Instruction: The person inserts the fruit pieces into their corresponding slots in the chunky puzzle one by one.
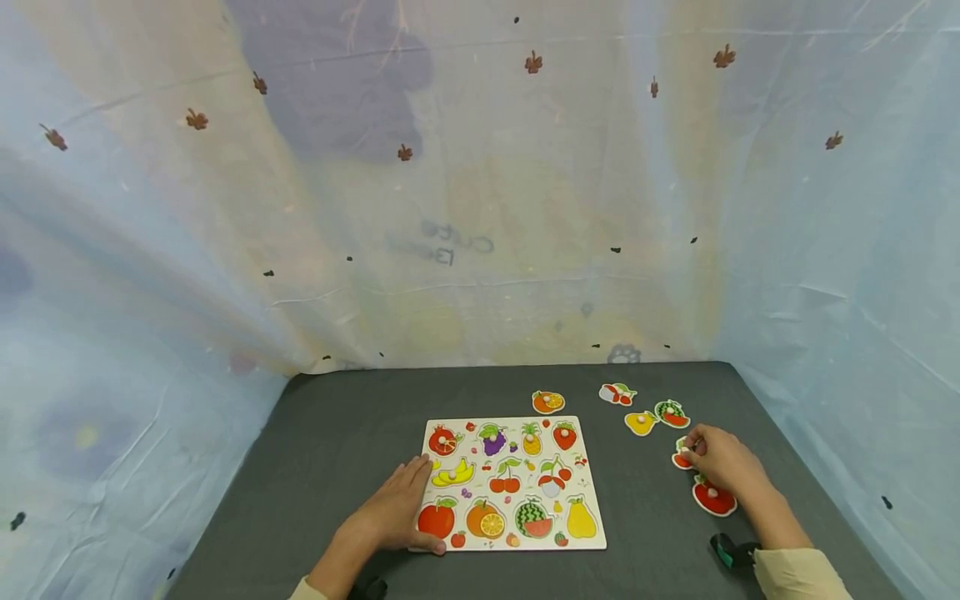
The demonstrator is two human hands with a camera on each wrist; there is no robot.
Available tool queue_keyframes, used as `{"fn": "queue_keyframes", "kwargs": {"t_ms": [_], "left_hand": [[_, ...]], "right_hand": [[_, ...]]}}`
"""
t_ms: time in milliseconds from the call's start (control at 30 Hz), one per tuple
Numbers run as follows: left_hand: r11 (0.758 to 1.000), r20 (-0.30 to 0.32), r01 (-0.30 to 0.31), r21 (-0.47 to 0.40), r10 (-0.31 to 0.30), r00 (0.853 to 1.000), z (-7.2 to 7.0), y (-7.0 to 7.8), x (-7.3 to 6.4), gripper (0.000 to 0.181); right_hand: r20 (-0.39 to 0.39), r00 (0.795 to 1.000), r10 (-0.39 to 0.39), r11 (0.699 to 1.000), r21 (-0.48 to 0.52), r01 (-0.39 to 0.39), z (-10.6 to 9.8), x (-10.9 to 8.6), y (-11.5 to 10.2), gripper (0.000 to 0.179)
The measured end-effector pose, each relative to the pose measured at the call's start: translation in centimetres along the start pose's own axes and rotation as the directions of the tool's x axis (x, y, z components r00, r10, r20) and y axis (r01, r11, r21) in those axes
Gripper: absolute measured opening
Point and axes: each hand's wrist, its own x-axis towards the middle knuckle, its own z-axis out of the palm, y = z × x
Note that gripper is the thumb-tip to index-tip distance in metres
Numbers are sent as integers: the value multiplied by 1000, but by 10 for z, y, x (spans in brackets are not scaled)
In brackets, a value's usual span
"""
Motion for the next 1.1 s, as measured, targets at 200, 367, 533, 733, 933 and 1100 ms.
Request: {"fn": "queue_keyframes", "kwargs": {"t_ms": [200,367,533,733,933,1100], "left_hand": [[1000,6,9,0,-9,1000,-1,1,0,133],[1000,7,20,-16,-20,1000,0,0,1,133],[1000,5,-2,-10,2,1000,1,-2,2,134],[1000,-6,-13,-11,13,1000,-2,0,1,132],[1000,-8,3,3,-3,1000,-1,0,1,131],[1000,-11,-5,2,5,1000,-1,1,0,131]], "right_hand": [[9,1000,4,1000,18,-4,3,3,-8,15],[-36,998,-55,998,8,55,5,5,-21,15],[-91,990,-107,994,-19,106,11,6,-35,14],[-150,972,-181,983,-21,180,15,6,-54,11],[-198,956,-215,976,-16,216,22,7,-74,11],[-216,946,-240,970,-19,242,28,8,-89,13]]}}
